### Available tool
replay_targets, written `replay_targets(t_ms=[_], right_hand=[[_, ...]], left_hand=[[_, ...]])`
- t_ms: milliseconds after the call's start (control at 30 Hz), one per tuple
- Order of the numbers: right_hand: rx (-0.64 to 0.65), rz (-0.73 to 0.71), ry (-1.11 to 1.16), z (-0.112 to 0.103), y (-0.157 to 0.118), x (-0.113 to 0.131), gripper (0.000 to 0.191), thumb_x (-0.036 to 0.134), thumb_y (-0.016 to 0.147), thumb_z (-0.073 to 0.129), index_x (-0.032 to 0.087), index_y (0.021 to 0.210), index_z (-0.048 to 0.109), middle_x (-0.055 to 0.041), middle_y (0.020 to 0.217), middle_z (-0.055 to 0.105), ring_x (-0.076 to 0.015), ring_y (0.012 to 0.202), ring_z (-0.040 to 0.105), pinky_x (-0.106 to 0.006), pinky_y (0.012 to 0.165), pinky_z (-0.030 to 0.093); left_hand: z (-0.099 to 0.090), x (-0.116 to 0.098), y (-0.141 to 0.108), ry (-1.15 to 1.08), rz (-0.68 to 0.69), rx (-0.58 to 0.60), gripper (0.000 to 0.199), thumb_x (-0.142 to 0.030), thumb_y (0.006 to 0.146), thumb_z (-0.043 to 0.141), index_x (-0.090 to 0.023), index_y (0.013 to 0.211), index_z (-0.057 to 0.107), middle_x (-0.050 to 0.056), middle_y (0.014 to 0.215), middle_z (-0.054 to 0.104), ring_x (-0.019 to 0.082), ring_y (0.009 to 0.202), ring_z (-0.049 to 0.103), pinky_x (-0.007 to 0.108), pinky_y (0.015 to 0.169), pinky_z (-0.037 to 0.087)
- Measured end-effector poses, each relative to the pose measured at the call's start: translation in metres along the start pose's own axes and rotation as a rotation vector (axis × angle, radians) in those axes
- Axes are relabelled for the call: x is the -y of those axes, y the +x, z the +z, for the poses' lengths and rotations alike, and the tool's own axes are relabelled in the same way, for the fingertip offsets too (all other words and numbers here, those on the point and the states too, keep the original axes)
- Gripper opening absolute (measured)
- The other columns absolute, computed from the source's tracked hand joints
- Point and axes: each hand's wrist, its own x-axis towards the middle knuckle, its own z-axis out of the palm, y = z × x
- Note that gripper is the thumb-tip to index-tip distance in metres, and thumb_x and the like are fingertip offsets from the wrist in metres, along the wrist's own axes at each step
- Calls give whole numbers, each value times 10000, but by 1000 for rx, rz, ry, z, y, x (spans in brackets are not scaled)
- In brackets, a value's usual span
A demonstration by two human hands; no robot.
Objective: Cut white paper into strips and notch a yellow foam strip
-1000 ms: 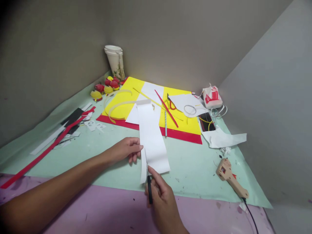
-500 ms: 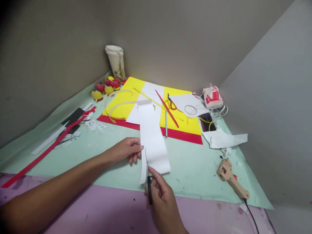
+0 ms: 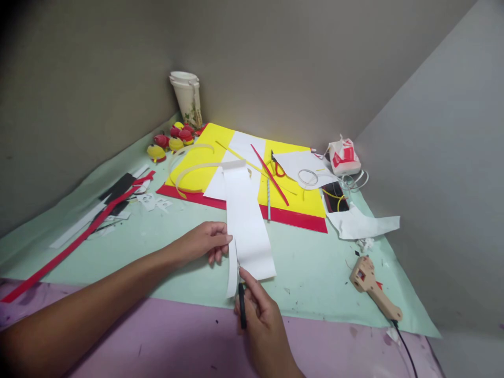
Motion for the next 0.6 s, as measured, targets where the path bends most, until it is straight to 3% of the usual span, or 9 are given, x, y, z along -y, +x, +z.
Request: replay_targets(t_ms=[600], right_hand=[[-45,25,-15,8,-4,15,569,467,835,623,181,1323,557,39,642,493,-109,526,418,-248,523,371]], left_hand=[[2,-2,0,-46,14,-43,214,-308,835,572,-155,704,502,10,622,613,78,439,552,177,389,426]])
